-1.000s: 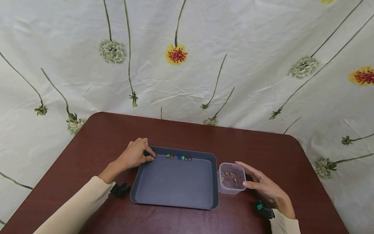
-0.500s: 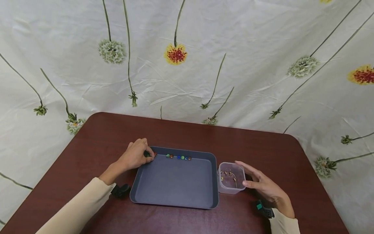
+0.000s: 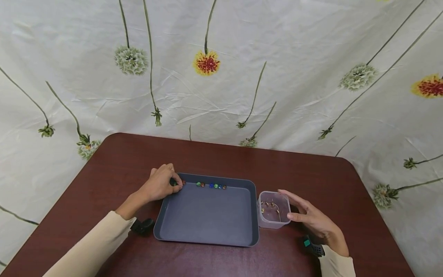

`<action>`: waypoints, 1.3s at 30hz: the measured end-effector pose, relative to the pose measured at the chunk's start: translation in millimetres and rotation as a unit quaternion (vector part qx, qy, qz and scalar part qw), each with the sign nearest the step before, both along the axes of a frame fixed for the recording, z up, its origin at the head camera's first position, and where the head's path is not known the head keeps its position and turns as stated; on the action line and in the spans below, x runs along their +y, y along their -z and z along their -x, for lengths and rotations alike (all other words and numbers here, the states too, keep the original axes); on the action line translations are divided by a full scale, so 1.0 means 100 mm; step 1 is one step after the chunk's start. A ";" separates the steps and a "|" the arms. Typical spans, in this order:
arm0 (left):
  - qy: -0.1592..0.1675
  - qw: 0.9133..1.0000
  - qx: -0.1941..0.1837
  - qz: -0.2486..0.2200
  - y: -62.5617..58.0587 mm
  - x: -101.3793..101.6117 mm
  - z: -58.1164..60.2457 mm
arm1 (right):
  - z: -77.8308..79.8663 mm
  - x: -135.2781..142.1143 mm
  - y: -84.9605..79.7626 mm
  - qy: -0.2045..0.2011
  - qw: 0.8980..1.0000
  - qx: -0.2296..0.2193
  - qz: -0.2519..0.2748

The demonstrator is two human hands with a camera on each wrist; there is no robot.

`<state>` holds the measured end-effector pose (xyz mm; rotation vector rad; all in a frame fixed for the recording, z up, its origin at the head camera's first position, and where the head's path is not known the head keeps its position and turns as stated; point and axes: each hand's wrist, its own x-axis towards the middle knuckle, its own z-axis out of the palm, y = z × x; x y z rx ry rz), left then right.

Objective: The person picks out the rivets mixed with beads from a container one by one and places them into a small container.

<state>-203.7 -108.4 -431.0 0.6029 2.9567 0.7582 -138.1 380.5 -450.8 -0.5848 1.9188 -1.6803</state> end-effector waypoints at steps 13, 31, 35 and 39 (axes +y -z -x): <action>0.023 1.000 -0.001 -0.021 -0.17 0.11 0.00 | -0.01 0.02 0.00 -0.010 1.000 0.006 0.022; 0.079 0.995 0.002 -0.056 -0.44 0.59 -0.01 | 0.02 0.01 0.01 -0.014 0.999 -0.011 0.032; 0.101 0.992 -0.011 -0.073 -0.47 0.72 0.00 | 0.02 0.01 0.02 -0.019 0.999 0.000 0.028; 0.124 0.987 -0.028 -0.095 -0.50 0.90 0.01 | 0.02 0.01 0.02 -0.018 0.999 0.003 0.028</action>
